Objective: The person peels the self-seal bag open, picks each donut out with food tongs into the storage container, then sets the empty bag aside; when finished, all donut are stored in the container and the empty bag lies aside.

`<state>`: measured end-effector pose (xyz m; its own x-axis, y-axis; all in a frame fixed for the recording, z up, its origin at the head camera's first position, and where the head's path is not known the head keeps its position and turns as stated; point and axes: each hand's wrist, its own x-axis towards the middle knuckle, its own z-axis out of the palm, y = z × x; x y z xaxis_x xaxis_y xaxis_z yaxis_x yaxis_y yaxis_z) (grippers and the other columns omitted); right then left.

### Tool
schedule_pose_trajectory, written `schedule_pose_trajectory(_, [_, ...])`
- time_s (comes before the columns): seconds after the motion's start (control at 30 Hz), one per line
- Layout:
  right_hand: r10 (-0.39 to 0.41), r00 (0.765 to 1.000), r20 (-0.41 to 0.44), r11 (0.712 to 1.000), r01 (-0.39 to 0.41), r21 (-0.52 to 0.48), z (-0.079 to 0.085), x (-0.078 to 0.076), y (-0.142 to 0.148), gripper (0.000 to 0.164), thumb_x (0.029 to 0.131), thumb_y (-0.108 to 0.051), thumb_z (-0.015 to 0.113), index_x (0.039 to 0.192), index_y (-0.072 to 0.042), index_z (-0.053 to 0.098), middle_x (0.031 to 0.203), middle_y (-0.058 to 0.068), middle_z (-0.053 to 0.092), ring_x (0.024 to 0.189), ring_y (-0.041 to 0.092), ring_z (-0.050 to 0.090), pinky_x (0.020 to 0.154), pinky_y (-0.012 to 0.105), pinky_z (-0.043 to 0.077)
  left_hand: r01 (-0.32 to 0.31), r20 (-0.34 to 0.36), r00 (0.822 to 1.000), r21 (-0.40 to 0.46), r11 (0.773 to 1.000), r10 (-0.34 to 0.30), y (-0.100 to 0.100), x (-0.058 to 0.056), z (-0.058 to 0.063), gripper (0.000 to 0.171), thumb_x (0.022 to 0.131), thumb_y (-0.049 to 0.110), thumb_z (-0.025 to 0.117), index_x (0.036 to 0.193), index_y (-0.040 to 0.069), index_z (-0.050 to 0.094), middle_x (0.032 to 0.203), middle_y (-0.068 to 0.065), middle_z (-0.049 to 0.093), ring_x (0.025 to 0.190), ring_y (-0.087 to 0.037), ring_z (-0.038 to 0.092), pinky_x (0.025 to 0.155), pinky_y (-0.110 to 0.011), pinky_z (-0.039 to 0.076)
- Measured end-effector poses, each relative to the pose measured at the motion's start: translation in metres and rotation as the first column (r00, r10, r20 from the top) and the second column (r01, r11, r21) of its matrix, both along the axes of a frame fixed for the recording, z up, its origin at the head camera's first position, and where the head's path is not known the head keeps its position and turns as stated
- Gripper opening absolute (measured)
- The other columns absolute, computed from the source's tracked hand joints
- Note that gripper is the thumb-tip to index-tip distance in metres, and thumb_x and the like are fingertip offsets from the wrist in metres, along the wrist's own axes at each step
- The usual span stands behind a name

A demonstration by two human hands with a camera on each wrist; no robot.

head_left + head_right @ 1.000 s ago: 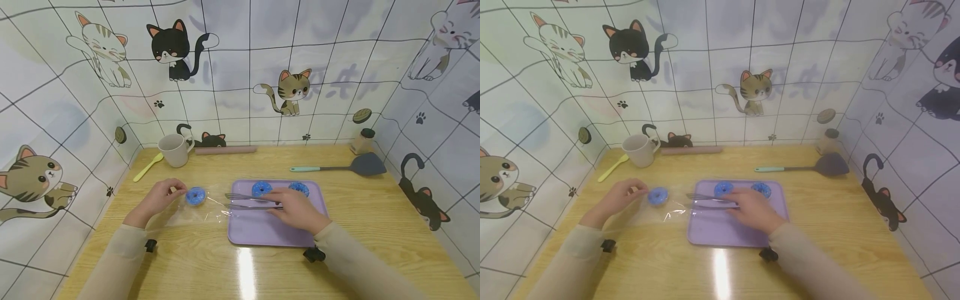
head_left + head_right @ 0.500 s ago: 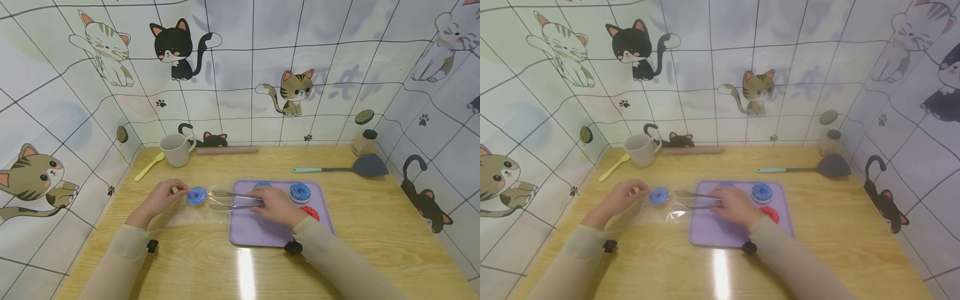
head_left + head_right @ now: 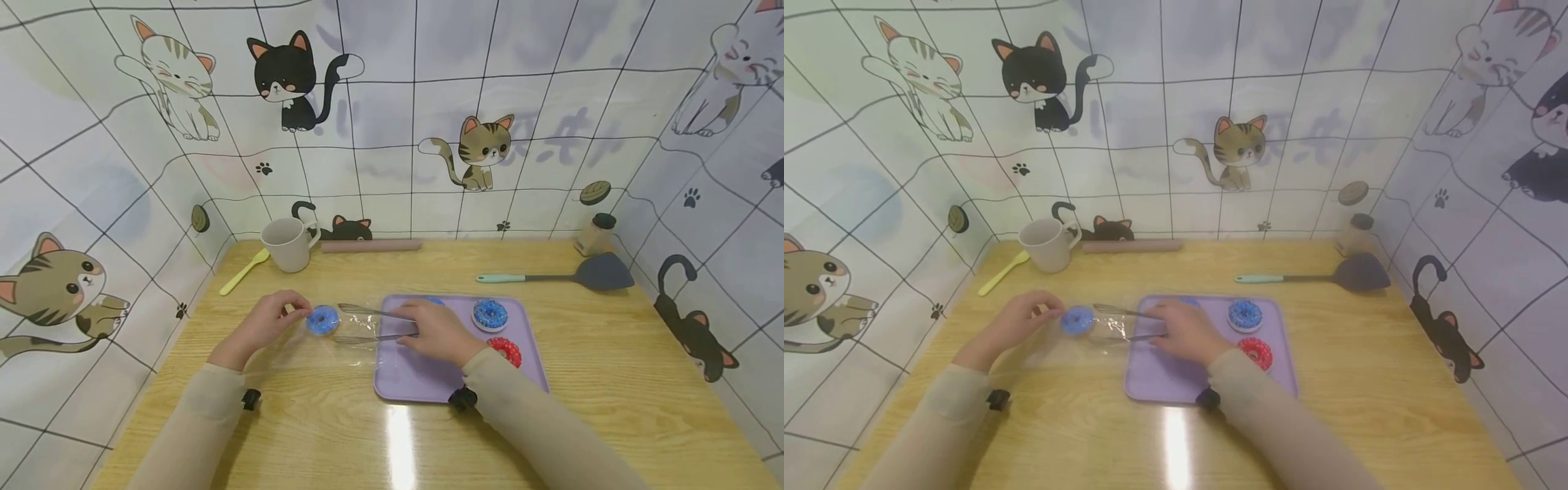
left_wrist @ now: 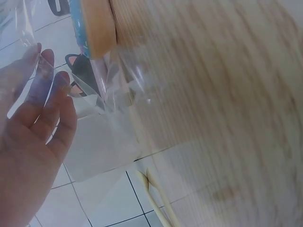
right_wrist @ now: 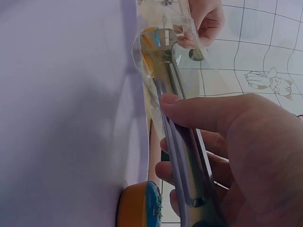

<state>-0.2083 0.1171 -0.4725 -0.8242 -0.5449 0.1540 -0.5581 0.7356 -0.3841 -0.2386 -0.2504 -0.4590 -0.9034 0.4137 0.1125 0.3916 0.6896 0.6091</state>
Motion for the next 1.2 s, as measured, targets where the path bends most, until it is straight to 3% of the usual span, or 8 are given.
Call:
schedule_pose_trajectory(0.2, [0.010, 1.000, 0.008, 1.000, -0.010, -0.013, -0.007, -0.003, -0.005, 0.059, 0.086, -0.035, 0.084, 0.141, -0.021, 0.065, 0.142, 0.004, 0.065, 0.134, 0.026, 0.059, 0.113, 0.046, 0.045, 0.013, 0.000, 1.000, 0.004, 1.000, -0.013, 0.000, 0.001, -0.004, 0.009, 0.100, 0.016, 0.070, 0.103, 0.010, 0.075, 0.103, -0.001, 0.074, 0.096, -0.018, 0.063, 0.078, -0.030, 0.050])
schedule_pose_trajectory(0.47, [0.028, 0.999, 0.015, 0.999, -0.028, -0.031, -0.009, -0.003, -0.015, 0.058, 0.086, -0.034, 0.084, 0.139, -0.018, 0.066, 0.138, 0.004, 0.067, 0.130, 0.025, 0.062, 0.109, 0.045, 0.050, 0.007, -0.022, 1.000, -0.008, 1.000, -0.007, -0.002, 0.000, -0.008, 0.008, 0.099, 0.017, 0.071, 0.103, 0.012, 0.075, 0.104, 0.001, 0.074, 0.096, -0.015, 0.064, 0.078, -0.029, 0.050])
schedule_pose_trajectory(0.83, [-0.007, 1.000, 0.017, 1.000, 0.008, -0.025, -0.010, -0.001, -0.025, 0.051, 0.090, -0.033, 0.082, 0.137, -0.022, 0.068, 0.132, -0.001, 0.070, 0.123, 0.018, 0.066, 0.101, 0.040, 0.055, 0.012, -0.029, 1.000, 0.003, 1.000, -0.012, -0.001, -0.001, -0.008, 0.006, 0.099, 0.016, 0.070, 0.103, 0.016, 0.075, 0.102, 0.000, 0.074, 0.092, -0.013, 0.064, 0.078, -0.028, 0.050])
schedule_pose_trajectory(1.2, [0.007, 0.996, 0.089, 0.993, 0.004, -0.122, -0.004, 0.002, -0.017, 0.046, 0.089, -0.024, 0.082, 0.134, -0.018, 0.071, 0.124, 0.002, 0.073, 0.114, 0.020, 0.068, 0.099, 0.040, 0.055, -0.011, 0.005, 1.000, -0.011, 1.000, 0.011, -0.002, -0.002, -0.005, 0.006, 0.099, 0.016, 0.070, 0.103, 0.014, 0.075, 0.103, 0.001, 0.073, 0.095, -0.016, 0.063, 0.079, -0.030, 0.050])
